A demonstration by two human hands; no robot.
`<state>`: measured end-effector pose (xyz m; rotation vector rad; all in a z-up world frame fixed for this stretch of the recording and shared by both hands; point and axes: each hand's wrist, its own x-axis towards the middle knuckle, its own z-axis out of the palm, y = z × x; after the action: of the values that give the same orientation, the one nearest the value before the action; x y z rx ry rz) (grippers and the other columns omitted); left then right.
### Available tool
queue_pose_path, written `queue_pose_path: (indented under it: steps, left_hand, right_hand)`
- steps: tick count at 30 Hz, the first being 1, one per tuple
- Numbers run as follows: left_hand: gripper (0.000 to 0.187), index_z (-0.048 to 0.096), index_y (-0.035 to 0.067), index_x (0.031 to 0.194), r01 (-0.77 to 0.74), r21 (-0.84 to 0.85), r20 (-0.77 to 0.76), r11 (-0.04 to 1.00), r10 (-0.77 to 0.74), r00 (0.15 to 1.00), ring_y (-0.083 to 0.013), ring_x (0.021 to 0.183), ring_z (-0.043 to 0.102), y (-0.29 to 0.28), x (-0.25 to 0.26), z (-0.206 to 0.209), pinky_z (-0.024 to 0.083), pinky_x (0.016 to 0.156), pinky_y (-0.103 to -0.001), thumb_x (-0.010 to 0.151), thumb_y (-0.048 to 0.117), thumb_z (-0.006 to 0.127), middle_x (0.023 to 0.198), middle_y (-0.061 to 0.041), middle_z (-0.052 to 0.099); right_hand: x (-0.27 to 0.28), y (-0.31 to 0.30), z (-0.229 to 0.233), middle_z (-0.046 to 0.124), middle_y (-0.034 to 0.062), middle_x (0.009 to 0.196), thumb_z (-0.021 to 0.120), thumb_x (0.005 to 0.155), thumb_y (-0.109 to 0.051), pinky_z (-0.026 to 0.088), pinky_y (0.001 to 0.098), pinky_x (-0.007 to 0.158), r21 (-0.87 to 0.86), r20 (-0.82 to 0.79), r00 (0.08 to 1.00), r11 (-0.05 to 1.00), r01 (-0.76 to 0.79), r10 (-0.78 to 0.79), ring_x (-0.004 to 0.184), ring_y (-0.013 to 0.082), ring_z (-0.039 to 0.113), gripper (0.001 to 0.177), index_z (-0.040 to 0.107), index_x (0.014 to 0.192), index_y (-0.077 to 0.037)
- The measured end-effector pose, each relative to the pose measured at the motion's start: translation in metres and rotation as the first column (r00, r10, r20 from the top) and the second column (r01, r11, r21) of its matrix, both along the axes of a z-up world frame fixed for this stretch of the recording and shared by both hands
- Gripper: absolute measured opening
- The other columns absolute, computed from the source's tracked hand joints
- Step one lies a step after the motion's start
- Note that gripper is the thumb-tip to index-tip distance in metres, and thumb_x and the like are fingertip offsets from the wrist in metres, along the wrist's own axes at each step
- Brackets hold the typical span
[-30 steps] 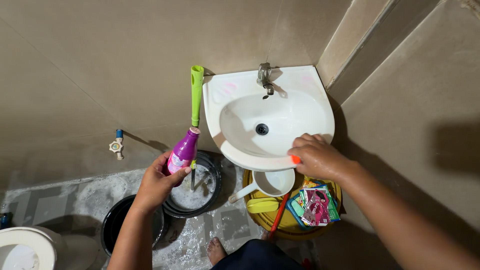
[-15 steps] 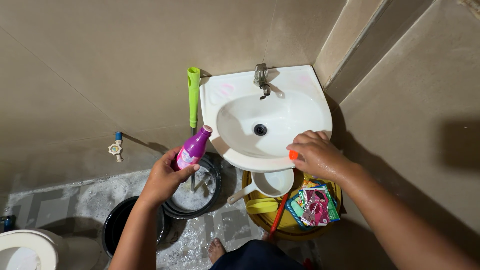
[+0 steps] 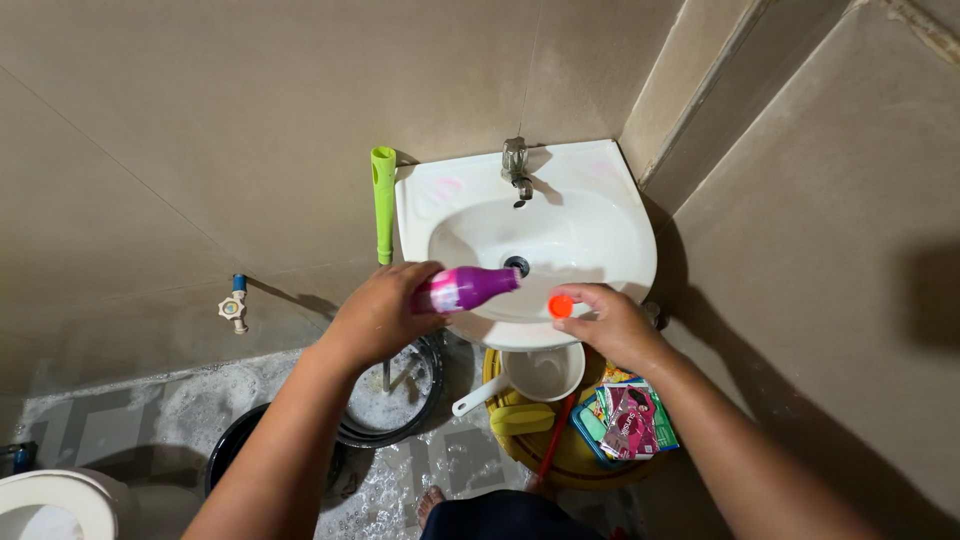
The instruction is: The person cleans the bathroom by scrubbing the sink with a sponge, rinsing it with water from a pitcher, and then sweeping the floor with a broom.
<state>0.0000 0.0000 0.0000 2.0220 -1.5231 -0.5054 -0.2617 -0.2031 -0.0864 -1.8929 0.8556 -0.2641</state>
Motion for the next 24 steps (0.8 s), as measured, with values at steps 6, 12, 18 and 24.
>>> queue_pose_path:
  steps: [6,12,18,24]
  left_hand:
    - [0.063,0.063,0.013,0.13,0.141,-0.018,0.29,0.99,-0.13,0.948,-0.0299,0.117,0.059,-0.031,-0.007,0.008,0.049,0.095,-0.045,0.072,0.028,0.084,0.125,-0.005,0.067]
    - [0.061,0.061,0.017,0.131,0.188,0.071,0.467,0.98,-0.199,0.862,-0.0267,0.118,0.058,-0.051,-0.01,0.025,0.047,0.094,-0.048,0.075,0.029,0.083,0.126,-0.002,0.065]
    - [0.064,0.06,0.02,0.133,0.198,0.156,0.514,0.968,-0.25,0.821,-0.0251,0.12,0.057,-0.062,-0.012,0.037,0.046,0.096,-0.047,0.074,0.028,0.083,0.127,0.0,0.064]
    - [0.062,0.061,0.021,0.133,0.173,0.186,0.518,0.967,-0.246,0.819,-0.0246,0.12,0.057,-0.065,-0.013,0.044,0.046,0.096,-0.046,0.076,0.029,0.083,0.128,0.001,0.064]
  right_hand:
    - [0.017,0.01,0.007,0.076,0.0049,0.115,0.079,0.084,-0.02,0.053,0.0292,0.092,-0.062,0.055,0.998,0.997,0.042,-0.038,0.106,0.0132,0.069,0.045,0.068,0.125,-0.005]
    - [0.024,0.012,0.02,0.076,0.0051,0.113,0.078,0.084,-0.017,0.054,0.0288,0.09,-0.039,0.099,0.994,0.998,0.047,-0.043,0.103,0.0123,0.068,0.044,0.068,0.124,-0.003]
    - [0.028,0.013,0.032,0.075,0.0039,0.115,0.08,0.083,-0.017,0.053,0.0279,0.092,-0.041,0.09,0.994,0.997,0.068,-0.064,0.103,0.0103,0.069,0.049,0.065,0.127,-0.002]
    - [0.031,0.015,0.043,0.077,0.0034,0.111,0.078,0.084,-0.015,0.053,0.0281,0.093,0.007,0.092,0.995,0.999,0.039,-0.04,0.101,0.0099,0.069,0.043,0.068,0.124,-0.004]
